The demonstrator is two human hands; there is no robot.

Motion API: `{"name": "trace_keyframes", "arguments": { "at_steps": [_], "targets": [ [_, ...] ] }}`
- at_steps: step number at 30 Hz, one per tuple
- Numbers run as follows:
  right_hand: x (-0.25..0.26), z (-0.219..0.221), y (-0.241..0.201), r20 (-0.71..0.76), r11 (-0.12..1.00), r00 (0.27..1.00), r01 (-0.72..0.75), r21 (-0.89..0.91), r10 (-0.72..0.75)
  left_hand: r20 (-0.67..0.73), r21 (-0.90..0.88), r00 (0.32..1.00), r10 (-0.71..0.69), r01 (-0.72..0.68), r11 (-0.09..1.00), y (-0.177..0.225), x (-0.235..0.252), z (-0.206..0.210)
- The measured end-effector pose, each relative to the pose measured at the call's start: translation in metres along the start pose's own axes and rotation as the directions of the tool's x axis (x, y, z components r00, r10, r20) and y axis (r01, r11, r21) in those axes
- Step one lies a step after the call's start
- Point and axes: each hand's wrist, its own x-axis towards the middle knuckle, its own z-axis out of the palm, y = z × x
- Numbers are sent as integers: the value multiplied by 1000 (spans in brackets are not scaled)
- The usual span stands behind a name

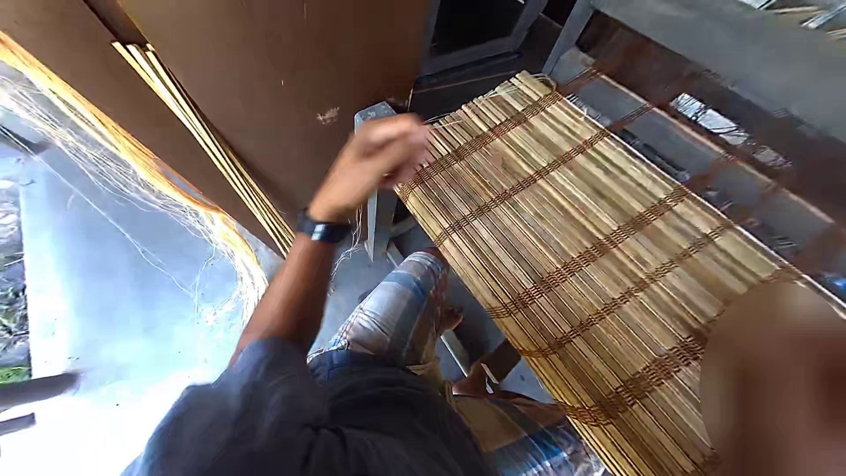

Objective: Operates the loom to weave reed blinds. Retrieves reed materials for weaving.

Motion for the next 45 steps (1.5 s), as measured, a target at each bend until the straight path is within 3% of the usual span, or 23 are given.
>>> {"name": "trace_keyframes", "arguments": {
  "at_steps": [1,2,4,6,7,10,13,16,19,25,30,45],
  "targets": [
    [0,-1,3,-5,1000,1000,1,31,-1,-171,41,973,-156,165,985,-19,-25,-33],
    [0,-1,6,-5,999,1000,2,47,-2,-345,56,894,-285,323,945,-41,-51,-64],
    [0,-1,3,9,999,1000,-21,27,21,-669,8,611,-423,575,818,-89,-101,-115],
    [1,2,-6,18,999,999,-42,-12,42,-874,-25,303,-380,753,658,-128,-146,-155],
    [2,3,-8,16,999,999,-35,-25,36,-917,-27,216,-336,807,590,-142,-163,-169],
    [-1,2,-7,11,1000,1000,-20,-17,20,-959,29,143,-245,908,417,-158,-183,-184],
    [0,2,-3,5,999,1000,-22,-23,22,-970,89,154,-190,945,313,-151,-176,-184],
    [0,2,-4,8,998,999,-40,-52,41,-969,137,191,-159,945,296,-144,-163,-184],
    [0,3,-3,0,997,999,-50,-59,50,-974,141,182,-136,954,263,-142,-157,-186],
    [-1,1,-2,6,997,999,-38,-66,39,-961,178,213,-176,965,195,-147,-161,-192],
    [-1,1,-2,4,997,999,-44,-58,45,-947,221,254,-198,959,175,-144,-164,-193],
    [0,1,0,24,995,998,-51,-91,54,-945,243,275,-177,952,183,-148,-176,-202]
  ]
}}
